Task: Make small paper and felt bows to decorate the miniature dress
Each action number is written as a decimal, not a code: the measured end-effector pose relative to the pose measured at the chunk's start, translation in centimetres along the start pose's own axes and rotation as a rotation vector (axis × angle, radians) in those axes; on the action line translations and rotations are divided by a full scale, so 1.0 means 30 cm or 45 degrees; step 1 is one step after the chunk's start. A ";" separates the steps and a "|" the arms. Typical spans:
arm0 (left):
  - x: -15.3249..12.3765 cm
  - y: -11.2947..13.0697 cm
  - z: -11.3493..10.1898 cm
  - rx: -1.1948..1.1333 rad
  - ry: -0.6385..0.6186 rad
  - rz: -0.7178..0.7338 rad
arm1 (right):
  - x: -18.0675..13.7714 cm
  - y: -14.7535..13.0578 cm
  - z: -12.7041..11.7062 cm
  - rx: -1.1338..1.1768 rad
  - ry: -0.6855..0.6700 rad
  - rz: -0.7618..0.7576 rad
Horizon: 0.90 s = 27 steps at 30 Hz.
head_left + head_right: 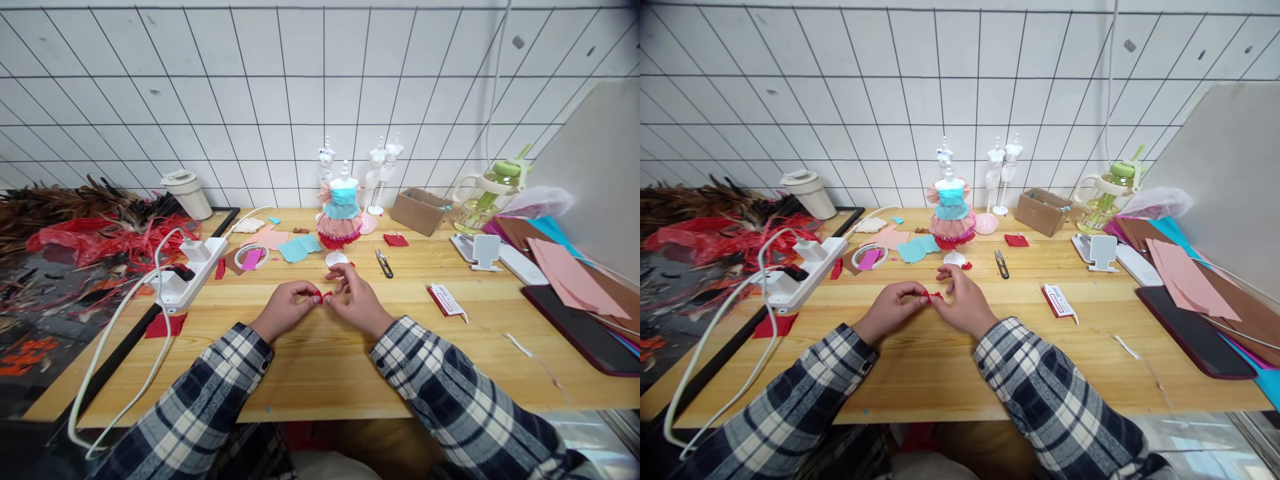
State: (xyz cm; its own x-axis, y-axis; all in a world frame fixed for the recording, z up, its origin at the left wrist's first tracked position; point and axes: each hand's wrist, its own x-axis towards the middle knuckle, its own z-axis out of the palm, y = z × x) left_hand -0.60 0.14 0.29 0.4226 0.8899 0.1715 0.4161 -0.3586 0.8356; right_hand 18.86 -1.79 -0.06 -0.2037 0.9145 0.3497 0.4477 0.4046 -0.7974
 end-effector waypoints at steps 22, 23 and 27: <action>0.000 -0.009 0.012 -0.221 -0.056 -0.166 | 0.019 0.024 0.035 0.612 -0.076 0.373; -0.001 -0.005 0.010 -0.189 -0.049 -0.153 | 0.019 0.025 0.037 0.600 -0.080 0.375; -0.010 0.004 0.005 -0.058 -0.027 -0.065 | 0.024 0.034 0.040 0.555 -0.058 0.359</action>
State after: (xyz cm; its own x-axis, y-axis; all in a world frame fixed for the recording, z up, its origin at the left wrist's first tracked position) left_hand -0.55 -0.21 0.25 0.4190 0.9004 0.1169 0.4009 -0.2990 0.8660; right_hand 18.11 -0.73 -1.21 -0.1698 0.9824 0.0780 0.0883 0.0939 -0.9917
